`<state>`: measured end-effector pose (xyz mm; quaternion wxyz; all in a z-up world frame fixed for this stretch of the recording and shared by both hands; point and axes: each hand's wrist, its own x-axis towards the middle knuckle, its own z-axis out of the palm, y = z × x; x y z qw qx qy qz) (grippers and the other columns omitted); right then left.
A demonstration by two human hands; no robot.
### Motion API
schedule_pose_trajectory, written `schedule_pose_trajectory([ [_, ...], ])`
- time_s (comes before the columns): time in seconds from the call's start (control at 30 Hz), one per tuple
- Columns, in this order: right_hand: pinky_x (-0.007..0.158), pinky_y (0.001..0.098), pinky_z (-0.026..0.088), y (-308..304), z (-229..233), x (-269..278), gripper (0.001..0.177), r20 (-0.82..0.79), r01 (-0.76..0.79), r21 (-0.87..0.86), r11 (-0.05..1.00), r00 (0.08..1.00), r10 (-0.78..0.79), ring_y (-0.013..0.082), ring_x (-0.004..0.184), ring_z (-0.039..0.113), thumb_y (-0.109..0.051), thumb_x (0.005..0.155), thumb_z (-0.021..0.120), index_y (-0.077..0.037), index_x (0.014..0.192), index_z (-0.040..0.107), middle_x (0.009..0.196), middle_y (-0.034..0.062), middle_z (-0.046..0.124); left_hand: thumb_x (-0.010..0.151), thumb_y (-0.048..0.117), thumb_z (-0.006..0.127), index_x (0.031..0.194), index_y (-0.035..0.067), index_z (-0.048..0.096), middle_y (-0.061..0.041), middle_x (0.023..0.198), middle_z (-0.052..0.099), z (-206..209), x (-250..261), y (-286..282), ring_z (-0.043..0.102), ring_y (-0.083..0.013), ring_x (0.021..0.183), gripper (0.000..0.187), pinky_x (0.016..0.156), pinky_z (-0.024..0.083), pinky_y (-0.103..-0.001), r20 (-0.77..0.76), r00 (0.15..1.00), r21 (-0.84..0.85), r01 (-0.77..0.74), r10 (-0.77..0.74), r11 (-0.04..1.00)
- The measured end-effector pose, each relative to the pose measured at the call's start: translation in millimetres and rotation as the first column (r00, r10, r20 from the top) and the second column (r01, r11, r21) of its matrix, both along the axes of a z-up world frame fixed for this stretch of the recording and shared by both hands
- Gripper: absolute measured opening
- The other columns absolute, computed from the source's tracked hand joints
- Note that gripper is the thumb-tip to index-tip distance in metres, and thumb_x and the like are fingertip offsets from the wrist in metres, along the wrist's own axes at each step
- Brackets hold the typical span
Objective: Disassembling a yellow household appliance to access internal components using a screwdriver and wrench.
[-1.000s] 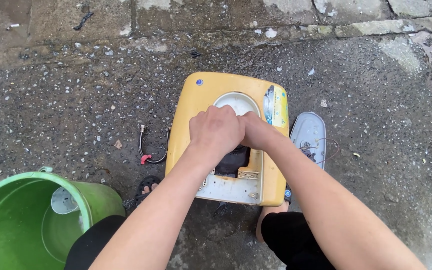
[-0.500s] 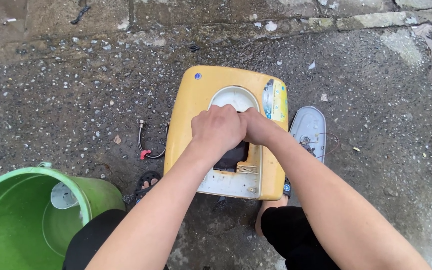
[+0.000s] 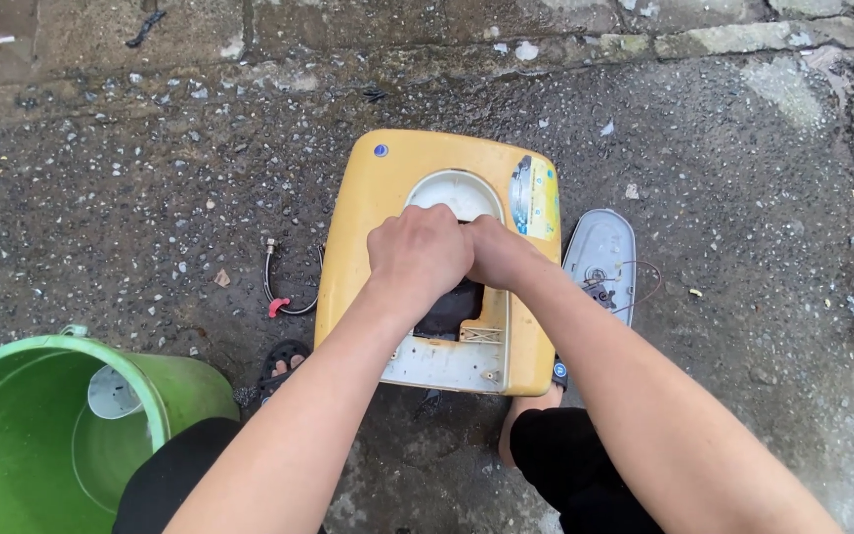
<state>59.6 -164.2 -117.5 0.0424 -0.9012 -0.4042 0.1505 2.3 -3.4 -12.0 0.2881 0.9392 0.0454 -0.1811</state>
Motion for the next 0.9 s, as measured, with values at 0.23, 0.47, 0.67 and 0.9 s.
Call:
schedule_pose_trajectory([
  [0.23, 0.075, 0.0387, 0.062, 0, 12, -3, 0.009, -0.082, 0.049, 0.035, 0.998, 0.996, -0.046, 0.0324, 0.07, 0.071, -0.003, 0.081, 0.063, -0.002, 0.077, 0.072, 0.058, 0.0039, 0.063, 0.093, 0.032, 0.04, 0.097, -0.007, 0.073, -0.027, 0.087, 0.071, -1, 0, -1, 0.071, -0.0506, 0.093, 0.051, 0.077, 0.054, -0.055, -0.036, 0.998, -0.057, -0.045, 0.043, 0.997],
  [0.47, 0.069, 0.0374, 0.06, -2, 3, 0, 0.013, -0.072, 0.067, 0.107, 0.992, 0.996, -0.06, 0.0298, 0.064, 0.069, -0.001, 0.082, 0.062, -0.004, 0.073, 0.069, 0.055, 0.0024, 0.059, 0.093, 0.025, 0.04, 0.095, -0.005, 0.074, -0.024, 0.085, 0.072, -1, 1, 0, 0.072, -0.0475, 0.092, 0.046, 0.079, 0.055, -0.053, -0.022, 1.0, -0.021, 0.011, -0.011, 1.0],
  [0.67, 0.069, 0.0365, 0.06, -2, -24, 9, 0.01, 0.046, -0.035, 0.055, 0.998, 0.998, 0.033, 0.0271, 0.063, 0.068, -0.001, 0.081, 0.063, -0.005, 0.073, 0.069, 0.055, 0.0007, 0.057, 0.094, 0.021, 0.043, 0.092, -0.002, 0.075, -0.021, 0.077, 0.071, -17, 14, 0, 0.074, -0.0446, 0.085, 0.04, 0.074, 0.057, -0.052, 0.038, 0.996, 0.063, 0.075, -0.077, 0.995],
  [0.9, 0.063, 0.0345, 0.058, -2, -22, 8, 0.01, 0.067, -0.077, 0.042, 0.996, 0.995, 0.074, 0.0267, 0.06, 0.065, -0.001, 0.08, 0.063, -0.005, 0.071, 0.065, 0.053, 0.0003, 0.053, 0.095, 0.018, 0.041, 0.099, -0.005, 0.074, -0.024, 0.085, 0.072, 9, 2, 0, 0.073, -0.046, 0.092, 0.041, 0.081, 0.056, -0.056, 0.034, 0.993, 0.072, 0.106, -0.109, 0.992],
])
